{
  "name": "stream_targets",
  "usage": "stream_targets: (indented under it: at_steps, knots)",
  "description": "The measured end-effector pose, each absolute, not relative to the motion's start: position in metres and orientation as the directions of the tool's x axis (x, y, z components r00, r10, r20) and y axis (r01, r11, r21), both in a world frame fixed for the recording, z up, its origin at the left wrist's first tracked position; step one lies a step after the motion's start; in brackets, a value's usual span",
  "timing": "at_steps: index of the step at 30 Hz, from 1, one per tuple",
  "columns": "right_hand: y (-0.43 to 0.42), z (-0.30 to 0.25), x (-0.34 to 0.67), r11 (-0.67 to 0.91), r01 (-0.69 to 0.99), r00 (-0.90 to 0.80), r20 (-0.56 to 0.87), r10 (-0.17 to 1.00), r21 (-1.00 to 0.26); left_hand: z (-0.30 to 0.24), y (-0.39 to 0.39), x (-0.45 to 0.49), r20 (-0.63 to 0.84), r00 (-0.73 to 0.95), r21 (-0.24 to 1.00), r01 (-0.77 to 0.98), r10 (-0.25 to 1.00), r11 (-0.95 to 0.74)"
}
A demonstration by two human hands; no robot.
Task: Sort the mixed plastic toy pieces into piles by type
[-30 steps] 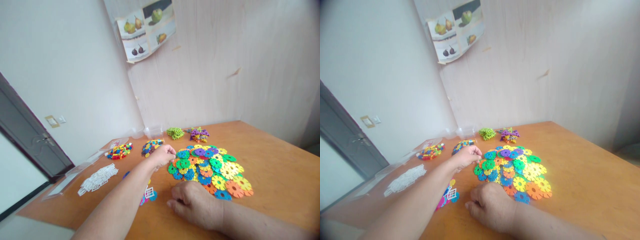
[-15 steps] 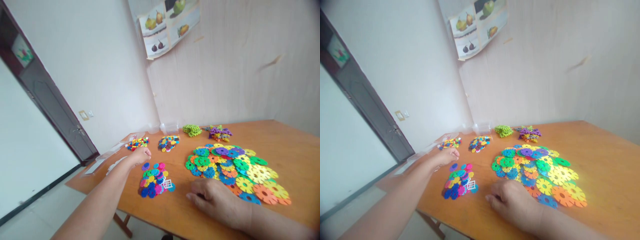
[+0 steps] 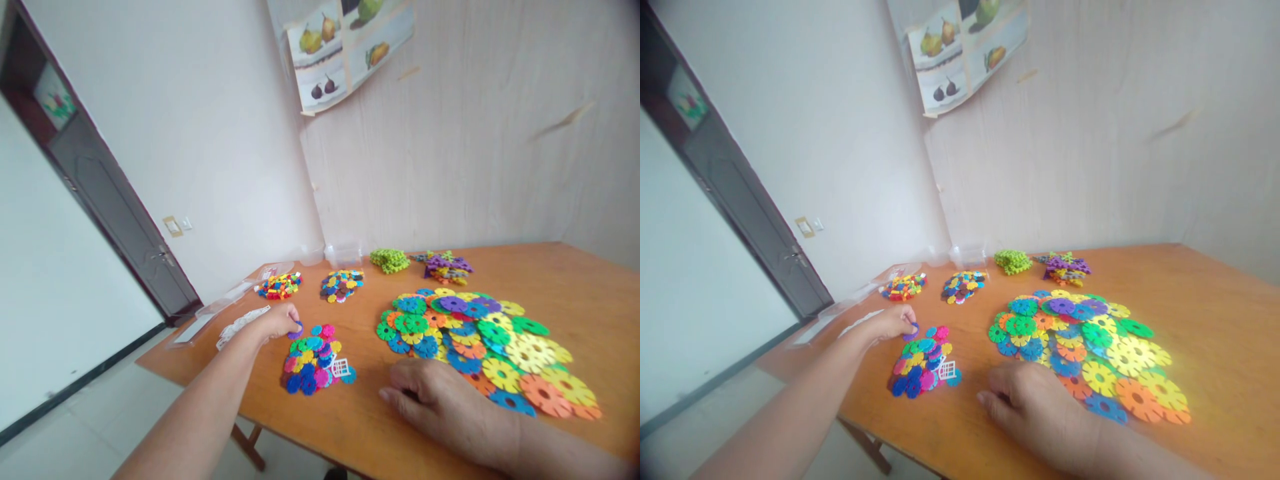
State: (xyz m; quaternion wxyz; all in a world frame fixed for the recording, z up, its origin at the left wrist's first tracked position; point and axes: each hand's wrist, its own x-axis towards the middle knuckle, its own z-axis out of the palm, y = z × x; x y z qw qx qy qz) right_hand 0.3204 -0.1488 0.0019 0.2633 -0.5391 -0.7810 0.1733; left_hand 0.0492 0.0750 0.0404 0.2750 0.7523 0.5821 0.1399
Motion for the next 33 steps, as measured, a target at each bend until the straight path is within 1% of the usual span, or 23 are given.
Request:
stream_targets:
  at_steps: [3, 7, 10, 13, 16, 20, 26, 29, 33]
  knots:
    - [-0.149, 0.002, 0.320, 0.347, 0.750, -0.273, 0.215, 0.938, -0.563, 0.043, 0.076, 0.055, -0.098, 0.270, 0.617, 0.772, 0.958, -0.155]
    - [-0.150, 0.002, 0.321, 0.346, 0.749, -0.269, 0.217, 0.938, -0.565, 0.044, 0.087, 0.072, -0.109, 0.257, 0.704, 0.702, 0.960, -0.108]
    - [-0.150, 0.001, 0.321, 0.354, 0.740, -0.278, 0.219, 0.935, -0.572, 0.042, 0.101, 0.092, -0.096, 0.233, 0.776, 0.627, 0.968, -0.074]
    - [-0.150, 0.000, 0.322, 0.351, 0.742, -0.269, 0.227, 0.936, -0.570, 0.041, 0.111, 0.111, -0.057, 0.225, 0.841, 0.535, 0.973, -0.075]
    - [-0.149, 0.000, 0.321, 0.349, 0.744, -0.266, 0.228, 0.937, -0.570, 0.041, 0.113, 0.118, -0.041, 0.225, 0.861, 0.502, 0.974, -0.079]
    - [-0.150, 0.001, 0.321, 0.353, 0.746, -0.274, 0.223, 0.935, -0.565, 0.042, 0.106, 0.105, -0.058, 0.227, 0.827, 0.557, 0.972, -0.080]
    - [-0.150, 0.000, 0.322, 0.363, 0.750, -0.276, 0.237, 0.931, -0.553, 0.051, 0.089, 0.065, -0.102, 0.209, 0.719, 0.691, 0.973, -0.073]
    - [-0.149, -0.001, 0.322, 0.356, 0.758, -0.274, 0.228, 0.934, -0.547, 0.055, 0.080, 0.050, -0.129, 0.253, 0.642, 0.758, 0.959, -0.113]
    - [-0.149, 0.000, 0.321, 0.365, 0.754, -0.287, 0.226, 0.931, -0.546, 0.051, 0.071, 0.038, -0.186, 0.315, 0.608, 0.781, 0.931, -0.143]
